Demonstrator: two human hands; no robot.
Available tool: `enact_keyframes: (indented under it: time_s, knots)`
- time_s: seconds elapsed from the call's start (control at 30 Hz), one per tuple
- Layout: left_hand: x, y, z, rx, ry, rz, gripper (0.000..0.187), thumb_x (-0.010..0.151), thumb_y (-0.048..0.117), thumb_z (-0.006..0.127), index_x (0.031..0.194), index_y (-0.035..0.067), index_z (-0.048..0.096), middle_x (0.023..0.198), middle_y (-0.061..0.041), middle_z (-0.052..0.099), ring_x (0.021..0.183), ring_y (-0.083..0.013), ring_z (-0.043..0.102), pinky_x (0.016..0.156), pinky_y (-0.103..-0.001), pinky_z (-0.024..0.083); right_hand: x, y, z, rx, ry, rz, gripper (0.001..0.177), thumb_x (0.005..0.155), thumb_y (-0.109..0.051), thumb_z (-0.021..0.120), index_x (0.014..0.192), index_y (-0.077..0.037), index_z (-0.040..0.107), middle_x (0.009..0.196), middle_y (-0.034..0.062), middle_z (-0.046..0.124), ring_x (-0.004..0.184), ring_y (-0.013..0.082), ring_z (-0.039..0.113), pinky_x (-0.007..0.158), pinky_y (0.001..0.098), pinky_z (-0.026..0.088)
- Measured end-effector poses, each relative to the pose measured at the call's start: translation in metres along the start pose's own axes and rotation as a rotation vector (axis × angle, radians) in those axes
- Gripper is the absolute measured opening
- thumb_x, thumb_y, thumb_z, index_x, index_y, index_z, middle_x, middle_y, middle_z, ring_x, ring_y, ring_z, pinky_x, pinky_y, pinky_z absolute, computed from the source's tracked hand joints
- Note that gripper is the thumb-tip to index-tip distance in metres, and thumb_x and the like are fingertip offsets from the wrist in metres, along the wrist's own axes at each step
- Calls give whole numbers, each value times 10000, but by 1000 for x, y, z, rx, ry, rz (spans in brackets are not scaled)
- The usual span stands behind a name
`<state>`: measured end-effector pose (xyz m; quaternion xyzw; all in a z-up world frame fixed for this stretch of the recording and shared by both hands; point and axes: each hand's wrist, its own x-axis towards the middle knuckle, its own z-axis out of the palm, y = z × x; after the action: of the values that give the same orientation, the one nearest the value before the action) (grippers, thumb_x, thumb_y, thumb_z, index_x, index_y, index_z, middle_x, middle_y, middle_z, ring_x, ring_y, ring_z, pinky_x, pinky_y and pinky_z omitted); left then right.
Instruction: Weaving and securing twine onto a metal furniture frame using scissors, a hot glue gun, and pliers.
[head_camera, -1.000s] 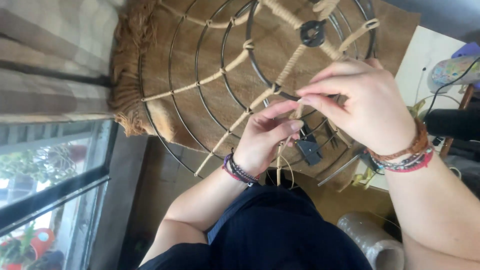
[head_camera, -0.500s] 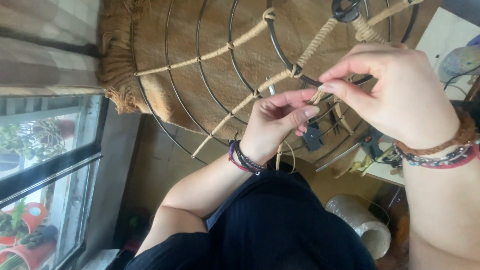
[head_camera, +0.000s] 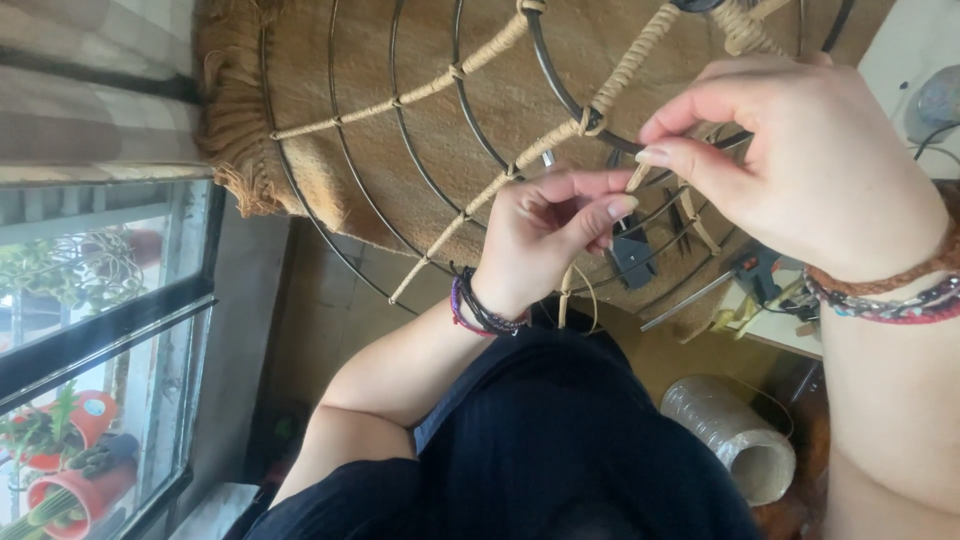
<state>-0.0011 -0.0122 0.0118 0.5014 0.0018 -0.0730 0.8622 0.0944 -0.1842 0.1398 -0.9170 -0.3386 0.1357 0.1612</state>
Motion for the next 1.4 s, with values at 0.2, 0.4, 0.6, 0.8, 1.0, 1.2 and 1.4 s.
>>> enact_keyframes:
  time_s: [0.2,0.4,0.6,0.8,1.0,1.2,1.4]
  knots:
    - [3,1,1,20,4,5,203,962,131,744,1152,62,731,909,-42,699,614,-94,652,602,-182,592,-1,0,0,15,-6,37,104,1051,-212,734,1033,-126,790,950,9,726,747,212,633,761,405,503]
    - [2,0,2,-28,20,-10,194,959,117,748,1143,59,736,922,-42,687,626,-86,639,608,-178,599,-48,3,34,-4,344,-107,197,1109,-77,810,1254,53,779,1241,226,755,1167,366,702,994,467,584]
    - [4,-2,3,-42,19,-18,173,967,129,737,1108,28,739,988,-69,725,617,-105,637,586,-191,573,-135,63,208,417,1072,197,143,1086,-22,530,995,-8,639,809,113,634,699,198,631,673,298,523]
    - [4,-7,7,1,86,66,174,943,52,743,1059,-77,735,784,-123,639,612,-150,709,530,-255,625,-102,96,347,172,328,641,217,932,-259,779,995,-72,689,858,76,651,771,273,735,679,394,601]
    - [2,3,15,5,133,78,178,941,61,742,1057,-73,730,752,-97,602,596,-131,687,502,-240,605,-52,83,320,165,24,871,544,862,-286,778,1234,24,529,1140,266,594,1059,480,680,881,580,596]
    - [4,0,19,8,159,52,181,940,84,744,1025,-75,730,647,-77,570,522,-113,642,457,-221,569,-58,93,330,101,-144,896,461,834,-385,707,1124,-34,637,1051,214,673,1009,424,719,824,553,598]
    - [4,6,16,0,167,34,177,930,81,755,1004,-78,736,633,-94,605,516,-106,634,455,-221,567,-74,106,335,42,-310,945,461,806,-486,638,1014,-89,746,963,162,754,960,367,760,768,526,602]
